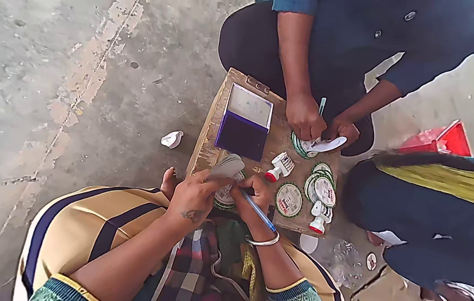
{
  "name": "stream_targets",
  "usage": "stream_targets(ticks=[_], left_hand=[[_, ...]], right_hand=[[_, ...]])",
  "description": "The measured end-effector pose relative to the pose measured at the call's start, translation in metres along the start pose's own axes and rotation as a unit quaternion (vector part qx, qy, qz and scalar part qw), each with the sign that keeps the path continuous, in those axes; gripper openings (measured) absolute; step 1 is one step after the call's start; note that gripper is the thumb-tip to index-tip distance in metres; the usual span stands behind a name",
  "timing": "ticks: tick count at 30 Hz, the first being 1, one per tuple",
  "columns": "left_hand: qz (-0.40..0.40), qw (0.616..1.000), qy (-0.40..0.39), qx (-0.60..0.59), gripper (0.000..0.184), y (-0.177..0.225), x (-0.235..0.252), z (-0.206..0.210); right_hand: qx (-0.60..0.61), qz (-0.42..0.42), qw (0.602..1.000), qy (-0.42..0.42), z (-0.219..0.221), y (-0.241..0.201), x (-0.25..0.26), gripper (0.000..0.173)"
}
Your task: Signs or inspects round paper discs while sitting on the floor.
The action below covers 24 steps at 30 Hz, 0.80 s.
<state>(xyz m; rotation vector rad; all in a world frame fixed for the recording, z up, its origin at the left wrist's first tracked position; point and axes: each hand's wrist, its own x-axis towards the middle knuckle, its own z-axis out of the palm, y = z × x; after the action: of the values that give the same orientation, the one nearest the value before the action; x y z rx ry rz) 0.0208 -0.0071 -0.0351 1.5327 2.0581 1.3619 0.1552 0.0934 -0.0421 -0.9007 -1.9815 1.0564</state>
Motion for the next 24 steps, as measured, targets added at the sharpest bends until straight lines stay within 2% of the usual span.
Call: stream_targets(ticks=[2,5,12,14,18,24], left_hand=[[0.034,0.999,-0.030,0.026,0.034,0.001,0.001,-0.002],[0.096,0.990,-0.076,0.076,0.020,0.000,-0.002,-0.006],[0.141,0.981,-0.096,0.094,0.033,-0.001,0.002,-0.007],[0.133,0.982,-0.104,0.081,0.034,-0.001,0.002,-0.009],[0.066,0.991,-0.117,0.020,0.030,-0.003,0.003,-0.010],[0.048,0.992,-0.119,0.019,0.033,-0.001,0.006,-0.011]], right_hand=[[0.057,-0.002,0.998,0.033,-0.002,-0.001,0.000,0.011],[0.133,0.014,0.989,0.070,-0.009,0.002,0.000,0.021],[0.208,0.036,0.974,0.082,-0.012,0.002,0.002,0.025],[0.221,0.037,0.971,0.087,-0.013,0.003,0.002,0.025],[0.234,0.057,0.966,0.093,-0.016,0.002,0.003,0.027],[0.254,0.069,0.961,0.087,-0.017,0.000,0.004,0.026]])
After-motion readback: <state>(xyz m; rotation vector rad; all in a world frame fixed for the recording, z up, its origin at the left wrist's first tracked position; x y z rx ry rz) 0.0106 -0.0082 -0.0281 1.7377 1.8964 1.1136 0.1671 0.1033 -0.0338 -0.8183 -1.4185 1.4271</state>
